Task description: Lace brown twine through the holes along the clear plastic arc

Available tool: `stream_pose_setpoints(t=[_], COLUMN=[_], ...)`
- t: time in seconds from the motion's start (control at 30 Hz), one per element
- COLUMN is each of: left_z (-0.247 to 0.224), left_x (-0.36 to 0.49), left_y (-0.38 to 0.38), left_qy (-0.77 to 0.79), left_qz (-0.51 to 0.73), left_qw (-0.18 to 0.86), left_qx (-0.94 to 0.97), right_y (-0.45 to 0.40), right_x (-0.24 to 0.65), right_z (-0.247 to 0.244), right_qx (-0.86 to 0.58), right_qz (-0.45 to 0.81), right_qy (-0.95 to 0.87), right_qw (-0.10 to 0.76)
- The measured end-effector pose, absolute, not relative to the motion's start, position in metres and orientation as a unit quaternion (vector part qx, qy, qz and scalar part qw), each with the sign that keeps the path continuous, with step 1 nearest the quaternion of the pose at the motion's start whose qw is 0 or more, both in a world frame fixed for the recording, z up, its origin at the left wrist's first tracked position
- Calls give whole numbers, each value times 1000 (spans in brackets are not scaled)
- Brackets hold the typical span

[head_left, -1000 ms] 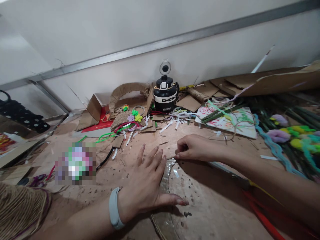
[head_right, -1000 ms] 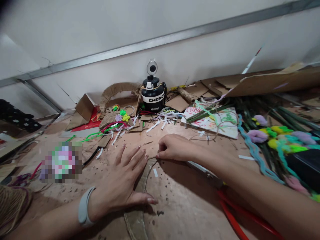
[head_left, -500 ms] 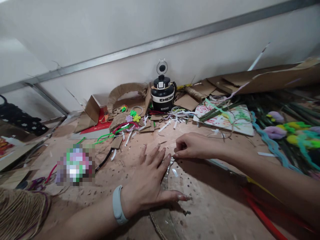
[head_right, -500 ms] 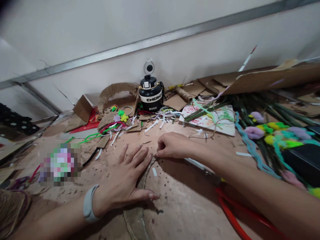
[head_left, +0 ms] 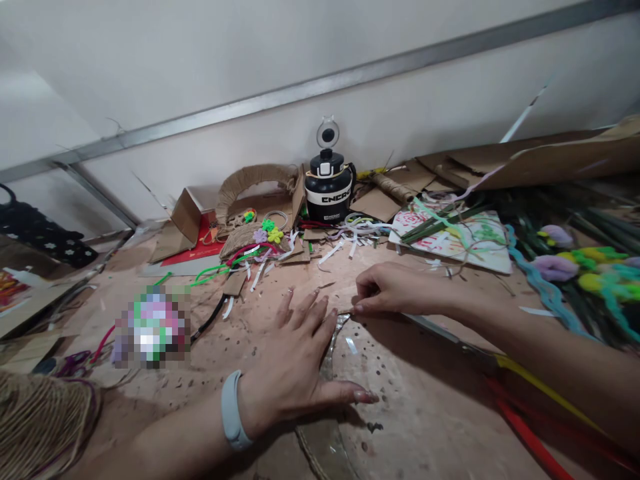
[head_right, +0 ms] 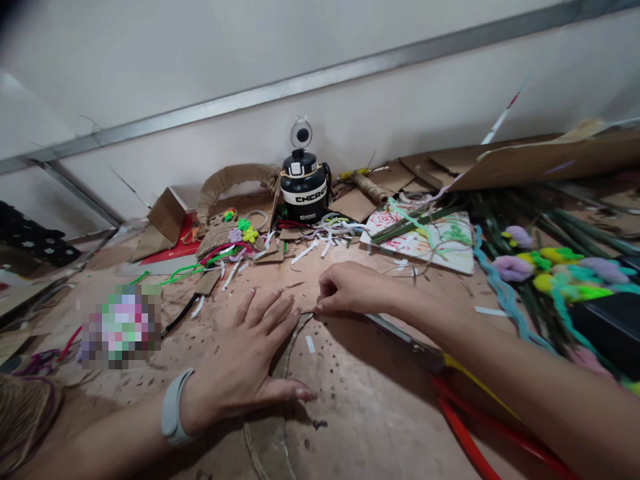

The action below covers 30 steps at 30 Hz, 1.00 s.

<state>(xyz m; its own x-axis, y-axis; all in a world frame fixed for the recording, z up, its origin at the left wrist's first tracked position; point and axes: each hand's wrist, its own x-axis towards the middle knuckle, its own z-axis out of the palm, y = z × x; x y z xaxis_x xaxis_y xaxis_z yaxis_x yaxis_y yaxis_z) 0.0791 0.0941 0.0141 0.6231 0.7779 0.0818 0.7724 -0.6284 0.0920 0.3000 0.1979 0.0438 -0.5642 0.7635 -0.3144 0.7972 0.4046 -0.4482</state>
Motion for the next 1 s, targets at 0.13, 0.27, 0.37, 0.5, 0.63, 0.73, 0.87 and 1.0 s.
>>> stream_pose_setpoints(t=[0.13, 0.27, 0.37, 0.5, 0.63, 0.73, 0.87, 1.0], left_z=[13, 13, 13, 13, 14, 16, 21, 22], left_x=[79, 79, 79, 79, 76, 73, 67, 65], left_y=[95, 95, 94, 95, 97, 100, 105, 112], left_qy=[430, 431, 431, 436, 437, 437, 434, 423], left_qz=[58, 58, 56, 58, 61, 59, 48, 40], left_qw=[27, 30, 32, 42, 64, 85, 104, 103], left_qx=[900, 900, 900, 897, 895, 893, 893, 899], right_y=[198, 198, 198, 199, 202, 203, 203, 200], right_x=[300, 300, 299, 299, 300, 300, 299, 297], right_z=[41, 41, 42, 41, 39, 38, 39, 41], right_qx=[481, 483, 484, 486, 477, 472, 477, 482], right_qz=[-275, -268, -266, -272, -291, -305, -307, -305], right_qy=[832, 833, 833, 829, 828, 826, 823, 820], right_qw=[23, 32, 36, 43, 42, 39, 40, 43])
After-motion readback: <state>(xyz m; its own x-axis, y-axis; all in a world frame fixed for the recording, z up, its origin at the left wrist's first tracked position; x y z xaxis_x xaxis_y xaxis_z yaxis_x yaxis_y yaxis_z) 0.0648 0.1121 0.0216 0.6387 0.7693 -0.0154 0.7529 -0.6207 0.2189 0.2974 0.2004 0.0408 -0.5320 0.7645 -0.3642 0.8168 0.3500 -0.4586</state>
